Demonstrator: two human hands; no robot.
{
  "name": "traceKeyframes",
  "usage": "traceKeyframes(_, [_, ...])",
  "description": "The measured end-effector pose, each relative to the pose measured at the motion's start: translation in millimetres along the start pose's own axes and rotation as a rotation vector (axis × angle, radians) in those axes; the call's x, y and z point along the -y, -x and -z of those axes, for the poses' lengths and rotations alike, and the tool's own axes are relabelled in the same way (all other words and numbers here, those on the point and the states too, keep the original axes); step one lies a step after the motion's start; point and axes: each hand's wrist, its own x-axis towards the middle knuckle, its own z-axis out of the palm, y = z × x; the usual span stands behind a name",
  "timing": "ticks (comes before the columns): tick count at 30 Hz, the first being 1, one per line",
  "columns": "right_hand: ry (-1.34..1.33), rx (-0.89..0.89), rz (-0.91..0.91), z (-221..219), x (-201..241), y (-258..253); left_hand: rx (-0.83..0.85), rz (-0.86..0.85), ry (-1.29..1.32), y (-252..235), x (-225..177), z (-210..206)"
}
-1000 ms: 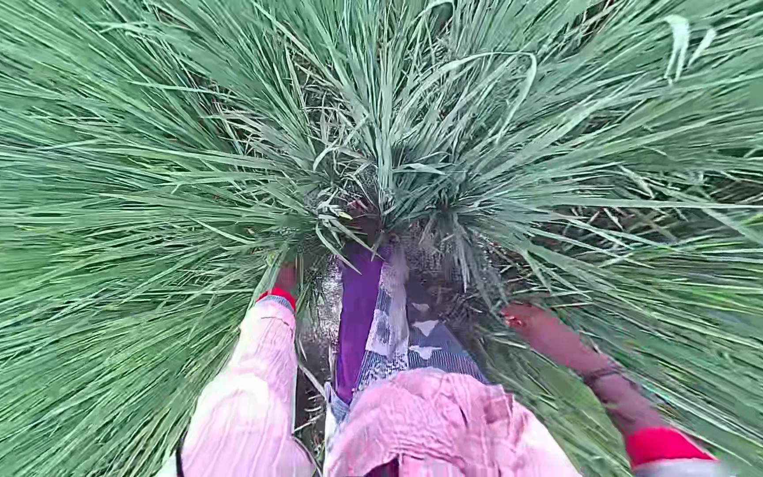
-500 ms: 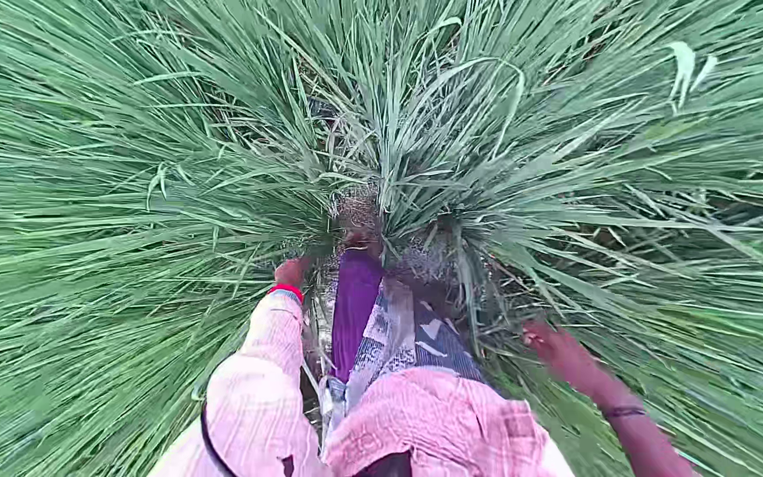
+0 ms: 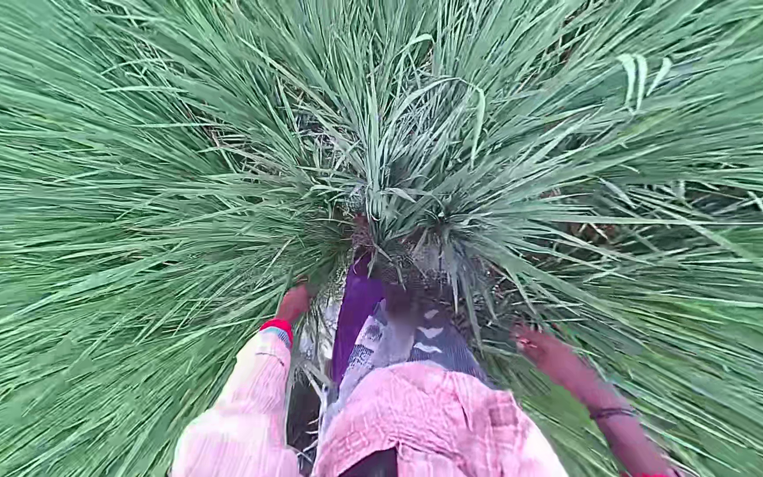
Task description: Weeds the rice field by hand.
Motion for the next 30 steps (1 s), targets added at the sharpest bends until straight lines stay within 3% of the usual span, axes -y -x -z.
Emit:
traceKeyframes(4, [-0.025,-0.027,-0.05,7,1,-12,0.058,-0.083,-0.028,3,-18,2])
traceKeyframes(9, [-0.088,-0.286,0.008,5,-32,-26,0.016,-0.085,-0.045,1,-1,-2])
traceKeyframes(16, [0.012,-0.131,0.088,10,-28,16,-0.151,0.067,0.118,16,19,-15])
traceKeyframes(21, [0.033,-0.149,0.129,23,-20,48,-0.13,0.131,0.113,18,11,-23])
traceKeyframes(30, [0.001,-0.147,0.106,10,-34,35,-0.065,0.127,-0.032,20,3,-17])
